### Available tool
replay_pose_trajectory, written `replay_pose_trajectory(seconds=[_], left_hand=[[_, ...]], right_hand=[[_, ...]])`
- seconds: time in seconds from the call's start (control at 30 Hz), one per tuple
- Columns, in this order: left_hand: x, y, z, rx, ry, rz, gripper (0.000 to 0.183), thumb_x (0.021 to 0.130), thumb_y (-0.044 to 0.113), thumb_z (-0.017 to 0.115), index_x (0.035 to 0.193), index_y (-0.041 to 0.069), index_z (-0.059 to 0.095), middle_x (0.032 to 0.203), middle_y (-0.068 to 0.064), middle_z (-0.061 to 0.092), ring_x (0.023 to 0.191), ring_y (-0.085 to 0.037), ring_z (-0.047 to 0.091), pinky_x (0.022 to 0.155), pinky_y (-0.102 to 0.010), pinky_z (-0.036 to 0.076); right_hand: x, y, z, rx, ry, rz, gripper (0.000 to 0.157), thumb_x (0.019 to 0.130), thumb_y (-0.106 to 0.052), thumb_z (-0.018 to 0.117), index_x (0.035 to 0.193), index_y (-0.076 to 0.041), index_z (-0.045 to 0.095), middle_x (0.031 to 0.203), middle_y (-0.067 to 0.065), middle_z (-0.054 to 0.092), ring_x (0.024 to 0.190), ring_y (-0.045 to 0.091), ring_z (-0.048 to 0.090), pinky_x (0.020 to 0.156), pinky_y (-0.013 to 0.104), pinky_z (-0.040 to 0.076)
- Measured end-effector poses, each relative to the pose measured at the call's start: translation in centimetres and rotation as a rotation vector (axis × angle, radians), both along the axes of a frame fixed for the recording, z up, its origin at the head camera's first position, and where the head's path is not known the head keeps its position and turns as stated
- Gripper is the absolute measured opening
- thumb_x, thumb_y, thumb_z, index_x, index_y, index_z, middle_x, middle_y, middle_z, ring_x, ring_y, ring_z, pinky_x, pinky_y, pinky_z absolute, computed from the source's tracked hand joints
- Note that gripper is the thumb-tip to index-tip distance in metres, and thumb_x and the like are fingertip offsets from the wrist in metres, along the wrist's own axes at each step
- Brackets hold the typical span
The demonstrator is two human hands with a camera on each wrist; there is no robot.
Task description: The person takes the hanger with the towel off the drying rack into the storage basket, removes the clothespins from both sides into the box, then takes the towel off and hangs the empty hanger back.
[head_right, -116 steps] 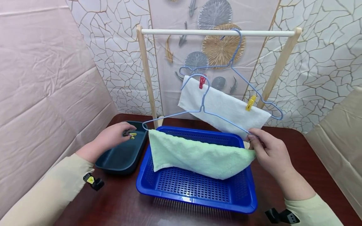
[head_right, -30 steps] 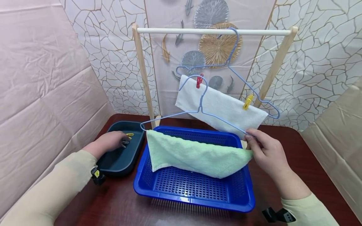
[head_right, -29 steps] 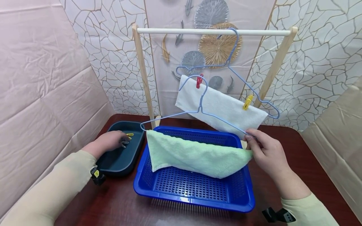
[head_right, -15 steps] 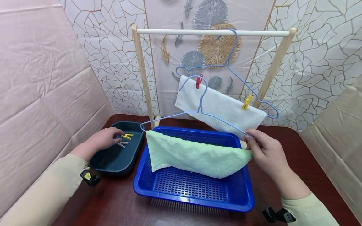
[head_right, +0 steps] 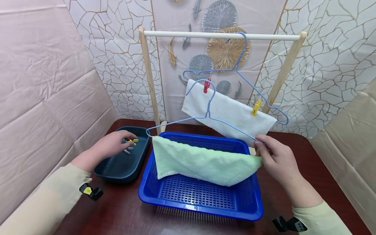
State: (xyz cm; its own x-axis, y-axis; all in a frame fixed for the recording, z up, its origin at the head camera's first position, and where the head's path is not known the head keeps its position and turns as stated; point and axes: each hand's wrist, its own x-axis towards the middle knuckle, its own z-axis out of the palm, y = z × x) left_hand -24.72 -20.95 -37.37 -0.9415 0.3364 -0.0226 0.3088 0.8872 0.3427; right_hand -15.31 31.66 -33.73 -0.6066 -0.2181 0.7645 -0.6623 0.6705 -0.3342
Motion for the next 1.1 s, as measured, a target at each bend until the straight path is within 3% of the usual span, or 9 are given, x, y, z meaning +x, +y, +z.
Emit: replay_pose_trajectory(seconds=[0.23,0.5,0.77,0.93,1.1], left_hand=[[1.3,1.3,0.6,0.010,0.037,-0.023,0.033,0.100,0.026,0.060,0.128,0.010,0.066,0.127,-0.010,0.064,0.115,-0.028,0.060,0.096,-0.049,0.049],[2.4,2.4,0.7,0.048,0.051,0.009,0.031,0.100,0.029,0.060,0.127,0.014,0.067,0.124,-0.006,0.065,0.114,-0.025,0.060,0.095,-0.048,0.050],[3.2,3.2,0.9,0.199,0.031,0.040,0.044,0.102,0.049,0.049,0.129,0.018,0.066,0.128,-0.004,0.064,0.116,-0.025,0.059,0.097,-0.050,0.049],[3.4,3.8,1.1,0.291,0.019,0.051,0.055,0.098,0.061,0.044,0.130,0.020,0.064,0.129,-0.003,0.063,0.117,-0.024,0.058,0.097,-0.050,0.048],[3.9,4.8,1.4,0.392,-0.010,0.048,0.044,0.098,0.055,0.051,0.124,0.023,0.067,0.116,0.002,0.067,0.104,-0.020,0.060,0.088,-0.044,0.053]], right_hand=[[0.0,-0.2,0.1,-0.012,-0.003,-0.010,0.029,0.081,0.022,0.064,0.103,0.002,0.069,0.081,-0.005,0.065,0.068,-0.006,0.054,0.059,0.010,0.042],[-0.2,-0.2,0.2,-0.027,0.012,-0.016,0.032,0.078,0.026,0.063,0.101,0.005,0.068,0.082,-0.007,0.064,0.068,-0.005,0.054,0.059,0.009,0.041],[0.0,-0.2,0.6,-0.006,0.023,-0.001,0.023,0.086,0.018,0.063,0.103,0.004,0.068,0.081,0.001,0.064,0.069,-0.004,0.054,0.059,0.011,0.042],[0.1,-0.2,0.7,0.006,0.021,0.002,0.019,0.088,0.015,0.063,0.103,0.004,0.067,0.084,-0.008,0.063,0.068,-0.004,0.054,0.060,0.011,0.043],[-0.1,-0.3,0.7,-0.012,0.031,0.012,0.023,0.084,0.020,0.063,0.101,0.005,0.068,0.086,-0.015,0.061,0.068,-0.005,0.054,0.059,0.011,0.042]])
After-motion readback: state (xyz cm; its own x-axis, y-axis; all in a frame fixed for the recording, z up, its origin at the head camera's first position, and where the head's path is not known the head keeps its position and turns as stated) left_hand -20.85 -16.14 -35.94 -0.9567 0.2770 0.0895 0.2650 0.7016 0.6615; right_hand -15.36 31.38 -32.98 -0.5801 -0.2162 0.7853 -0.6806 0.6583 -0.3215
